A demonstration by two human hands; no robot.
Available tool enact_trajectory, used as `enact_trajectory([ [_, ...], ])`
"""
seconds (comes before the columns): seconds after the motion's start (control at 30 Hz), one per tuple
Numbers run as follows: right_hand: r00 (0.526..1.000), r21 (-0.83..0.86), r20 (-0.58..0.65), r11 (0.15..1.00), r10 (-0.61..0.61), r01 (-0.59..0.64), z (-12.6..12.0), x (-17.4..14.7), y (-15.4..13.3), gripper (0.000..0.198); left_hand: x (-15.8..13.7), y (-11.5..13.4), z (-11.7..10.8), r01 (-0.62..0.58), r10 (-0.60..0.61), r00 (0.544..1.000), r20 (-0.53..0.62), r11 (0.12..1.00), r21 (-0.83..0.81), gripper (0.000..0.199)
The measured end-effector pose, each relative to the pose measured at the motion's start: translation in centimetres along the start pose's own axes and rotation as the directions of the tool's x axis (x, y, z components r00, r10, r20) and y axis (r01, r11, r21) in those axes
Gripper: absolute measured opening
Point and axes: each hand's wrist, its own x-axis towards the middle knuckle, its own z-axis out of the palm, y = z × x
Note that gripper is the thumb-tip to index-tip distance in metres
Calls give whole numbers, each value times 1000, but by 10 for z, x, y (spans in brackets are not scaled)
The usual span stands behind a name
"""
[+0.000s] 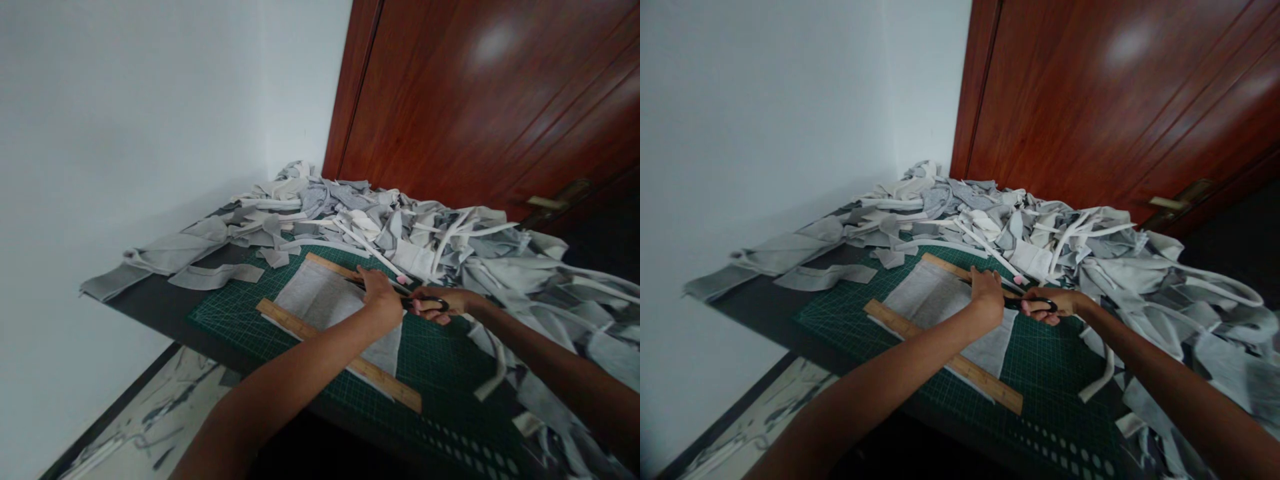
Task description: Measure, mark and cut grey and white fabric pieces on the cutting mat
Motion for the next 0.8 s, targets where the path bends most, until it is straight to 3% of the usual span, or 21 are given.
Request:
enact_trajectory([
  [0.33, 995, -20, -43, 995, 93, -93, -1, 1, -6, 51, -14, -12, -21, -33, 34, 997, 63, 999, -16, 55],
  [0.53, 996, -17, 51, 997, 76, -75, -10, 0, -12, 65, -16, -18, -26, -50, 53, 996, 78, 998, -40, 54],
  [0.8, 993, 2, 87, 997, 76, -77, -12, 19, -18, 62, -17, -23, -26, -54, 59, 995, 80, 997, -62, 61],
])
